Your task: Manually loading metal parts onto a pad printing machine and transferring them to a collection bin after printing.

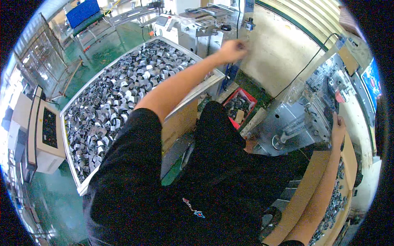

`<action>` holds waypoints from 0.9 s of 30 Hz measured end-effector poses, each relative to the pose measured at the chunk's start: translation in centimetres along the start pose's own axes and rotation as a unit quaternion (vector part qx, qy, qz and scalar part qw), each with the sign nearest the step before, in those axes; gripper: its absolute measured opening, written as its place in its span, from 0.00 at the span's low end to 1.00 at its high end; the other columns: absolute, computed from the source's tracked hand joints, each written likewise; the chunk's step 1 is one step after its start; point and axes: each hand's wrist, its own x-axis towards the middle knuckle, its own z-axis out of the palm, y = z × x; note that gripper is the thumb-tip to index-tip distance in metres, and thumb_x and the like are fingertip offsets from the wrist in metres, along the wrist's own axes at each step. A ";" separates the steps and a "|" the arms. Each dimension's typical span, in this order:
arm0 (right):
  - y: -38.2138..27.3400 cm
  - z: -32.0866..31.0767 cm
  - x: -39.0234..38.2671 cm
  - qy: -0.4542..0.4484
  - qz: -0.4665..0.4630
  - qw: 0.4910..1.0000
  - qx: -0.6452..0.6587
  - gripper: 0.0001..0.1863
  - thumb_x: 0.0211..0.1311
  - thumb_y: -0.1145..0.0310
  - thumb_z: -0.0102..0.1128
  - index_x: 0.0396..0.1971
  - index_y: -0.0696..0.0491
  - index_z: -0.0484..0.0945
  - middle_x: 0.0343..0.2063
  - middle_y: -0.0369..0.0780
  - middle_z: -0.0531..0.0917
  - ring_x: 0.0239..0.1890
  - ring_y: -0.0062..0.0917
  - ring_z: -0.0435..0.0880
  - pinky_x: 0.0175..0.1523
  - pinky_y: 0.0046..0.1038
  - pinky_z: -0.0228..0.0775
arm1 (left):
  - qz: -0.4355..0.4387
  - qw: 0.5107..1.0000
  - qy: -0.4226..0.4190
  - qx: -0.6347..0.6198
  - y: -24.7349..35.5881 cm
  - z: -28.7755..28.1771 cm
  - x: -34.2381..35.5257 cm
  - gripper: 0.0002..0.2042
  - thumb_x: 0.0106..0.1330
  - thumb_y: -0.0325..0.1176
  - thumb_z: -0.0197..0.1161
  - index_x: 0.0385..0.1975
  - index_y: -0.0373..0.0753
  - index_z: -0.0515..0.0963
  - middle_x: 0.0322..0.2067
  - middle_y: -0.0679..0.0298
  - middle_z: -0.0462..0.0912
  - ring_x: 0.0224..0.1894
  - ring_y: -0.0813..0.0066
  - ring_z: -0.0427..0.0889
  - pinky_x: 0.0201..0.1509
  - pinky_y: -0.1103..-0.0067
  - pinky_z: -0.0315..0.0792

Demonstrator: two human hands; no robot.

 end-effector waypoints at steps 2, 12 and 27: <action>1.2 -0.1 -1.5 0.061 -0.043 0.995 0.070 0.18 0.70 0.58 0.57 0.36 0.61 0.79 0.29 0.41 0.82 0.34 0.23 0.77 0.45 0.26 0.68 | -0.076 0.993 0.080 0.049 -2.6 -5.5 -2.3 0.22 0.60 0.49 0.66 0.45 0.37 0.81 0.39 0.54 0.86 0.39 0.63 0.86 0.46 0.69 0.77; 3.8 -0.9 -0.3 0.036 0.046 0.993 0.099 0.26 0.73 0.53 0.47 0.57 0.58 0.76 0.50 0.45 0.83 0.49 0.32 0.80 0.59 0.30 0.66 | -0.285 0.906 0.048 0.309 -20.1 -26.2 -12.5 0.25 0.51 0.57 0.65 0.46 0.51 0.82 0.45 0.61 0.86 0.51 0.61 0.82 0.57 0.66 0.73; 4.6 -2.8 0.2 -0.073 0.126 0.933 0.330 0.27 0.73 0.47 0.43 0.63 0.48 0.71 0.48 0.40 0.81 0.44 0.26 0.77 0.51 0.28 0.67 | -0.342 0.848 -0.023 0.405 -19.5 -28.0 -14.4 0.23 0.50 0.57 0.65 0.45 0.57 0.84 0.49 0.61 0.84 0.57 0.53 0.78 0.64 0.51 0.63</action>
